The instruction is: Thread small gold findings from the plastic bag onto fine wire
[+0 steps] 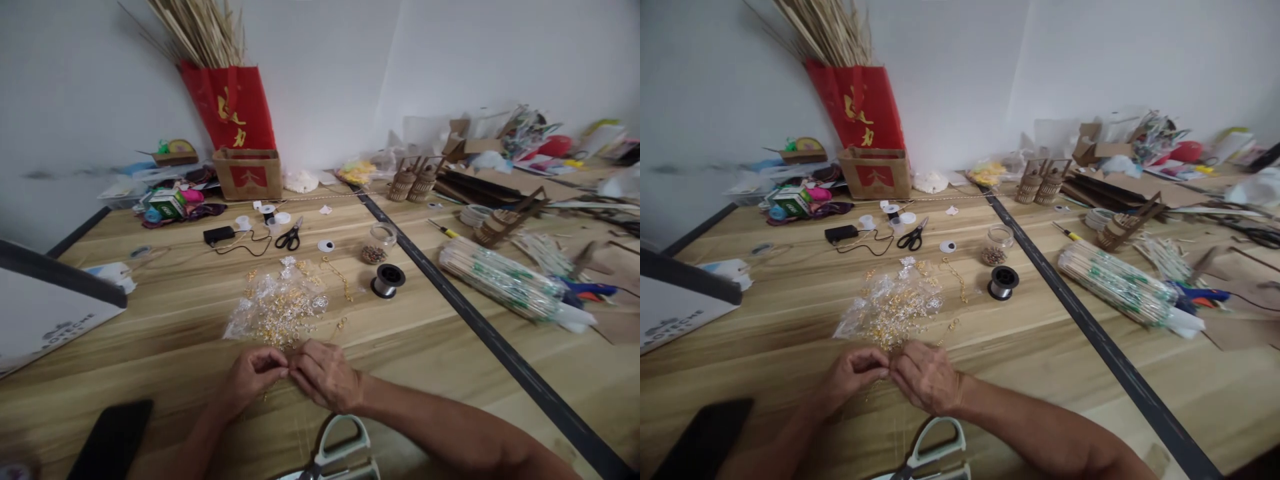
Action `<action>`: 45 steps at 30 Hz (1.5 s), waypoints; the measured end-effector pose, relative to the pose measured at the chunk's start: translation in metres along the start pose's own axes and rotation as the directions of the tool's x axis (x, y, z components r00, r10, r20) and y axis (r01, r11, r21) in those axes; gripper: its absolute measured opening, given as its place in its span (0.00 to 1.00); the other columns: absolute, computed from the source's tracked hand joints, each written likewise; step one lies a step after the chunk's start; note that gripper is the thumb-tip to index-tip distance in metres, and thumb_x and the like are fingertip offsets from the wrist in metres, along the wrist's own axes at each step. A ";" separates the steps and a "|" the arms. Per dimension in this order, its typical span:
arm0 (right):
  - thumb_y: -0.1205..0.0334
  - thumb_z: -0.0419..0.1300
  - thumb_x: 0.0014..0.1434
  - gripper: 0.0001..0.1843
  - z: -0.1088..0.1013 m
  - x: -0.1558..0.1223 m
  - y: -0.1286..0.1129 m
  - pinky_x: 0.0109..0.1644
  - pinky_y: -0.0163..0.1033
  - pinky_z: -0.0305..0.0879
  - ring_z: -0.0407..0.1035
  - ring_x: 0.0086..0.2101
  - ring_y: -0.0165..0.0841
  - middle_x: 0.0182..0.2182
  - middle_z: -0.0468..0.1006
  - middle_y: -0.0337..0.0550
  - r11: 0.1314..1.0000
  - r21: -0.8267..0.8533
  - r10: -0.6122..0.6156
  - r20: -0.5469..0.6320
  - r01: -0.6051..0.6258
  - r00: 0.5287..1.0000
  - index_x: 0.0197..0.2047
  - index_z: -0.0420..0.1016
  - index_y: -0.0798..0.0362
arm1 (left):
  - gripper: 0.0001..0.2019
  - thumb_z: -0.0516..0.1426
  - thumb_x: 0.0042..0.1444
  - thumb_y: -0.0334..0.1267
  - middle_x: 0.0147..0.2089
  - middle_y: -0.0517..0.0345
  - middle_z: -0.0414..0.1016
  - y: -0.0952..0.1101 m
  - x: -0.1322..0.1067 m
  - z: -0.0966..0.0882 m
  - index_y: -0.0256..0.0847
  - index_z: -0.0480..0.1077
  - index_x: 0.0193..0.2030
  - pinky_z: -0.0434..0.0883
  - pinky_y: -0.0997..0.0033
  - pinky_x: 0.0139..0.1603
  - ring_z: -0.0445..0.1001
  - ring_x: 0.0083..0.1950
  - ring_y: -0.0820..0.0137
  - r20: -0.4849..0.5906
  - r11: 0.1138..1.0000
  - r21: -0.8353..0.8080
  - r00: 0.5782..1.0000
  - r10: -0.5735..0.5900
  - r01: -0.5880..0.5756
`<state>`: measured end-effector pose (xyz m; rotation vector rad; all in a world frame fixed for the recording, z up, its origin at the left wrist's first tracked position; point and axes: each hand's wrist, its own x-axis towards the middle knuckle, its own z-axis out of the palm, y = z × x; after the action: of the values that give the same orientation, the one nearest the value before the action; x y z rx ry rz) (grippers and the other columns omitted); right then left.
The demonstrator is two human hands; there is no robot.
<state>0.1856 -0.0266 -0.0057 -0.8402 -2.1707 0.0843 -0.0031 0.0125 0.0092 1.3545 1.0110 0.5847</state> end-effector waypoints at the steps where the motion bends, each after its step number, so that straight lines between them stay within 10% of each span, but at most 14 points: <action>1: 0.66 0.52 0.63 0.04 0.000 0.000 0.000 0.35 0.36 0.62 0.66 0.34 0.32 0.32 0.73 0.45 1.000 -0.013 -0.007 0.008 0.007 1.000 0.38 0.66 0.56 | 0.06 0.64 0.40 0.36 0.25 0.59 0.75 0.000 0.000 -0.001 0.36 0.73 0.23 0.67 0.76 0.33 0.71 0.29 0.72 0.005 1.000 0.027 1.000 -0.003 0.003; 17: 0.64 0.52 0.63 0.06 -0.006 0.004 -0.001 0.32 0.36 0.61 0.64 0.31 0.31 0.29 0.72 0.42 0.999 -0.043 -0.016 -0.032 0.015 0.999 0.35 0.66 0.56 | 0.08 0.62 0.46 0.38 0.23 0.60 0.72 -0.007 0.002 -0.007 0.36 0.73 0.23 0.66 0.76 0.31 0.69 0.28 0.73 0.123 0.995 0.072 0.991 0.058 -0.067; 26: 0.69 0.52 0.59 0.08 -0.002 -0.004 -0.019 0.27 0.36 0.55 0.62 0.27 0.30 0.23 0.65 0.38 0.938 -0.079 -0.330 0.083 0.336 0.940 0.30 0.68 0.56 | 0.07 0.61 0.47 0.38 0.27 0.57 0.73 -0.004 0.004 -0.008 0.36 0.74 0.26 0.67 0.74 0.33 0.70 0.31 0.70 0.011 0.979 0.177 0.994 0.106 -0.106; 45: 0.69 0.50 0.61 0.08 0.001 -0.004 -0.016 0.29 0.36 0.60 0.65 0.31 0.31 0.27 0.70 0.42 0.954 -0.091 -0.266 0.185 0.286 0.946 0.32 0.68 0.55 | 0.07 0.61 0.48 0.39 0.28 0.57 0.71 -0.009 0.004 -0.002 0.35 0.74 0.28 0.66 0.74 0.35 0.69 0.32 0.71 0.017 0.983 0.128 0.991 0.131 -0.132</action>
<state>0.1783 -0.0417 -0.0037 -0.6013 -2.4544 -0.1179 -0.0051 0.0151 0.0002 1.5458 0.9708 0.6207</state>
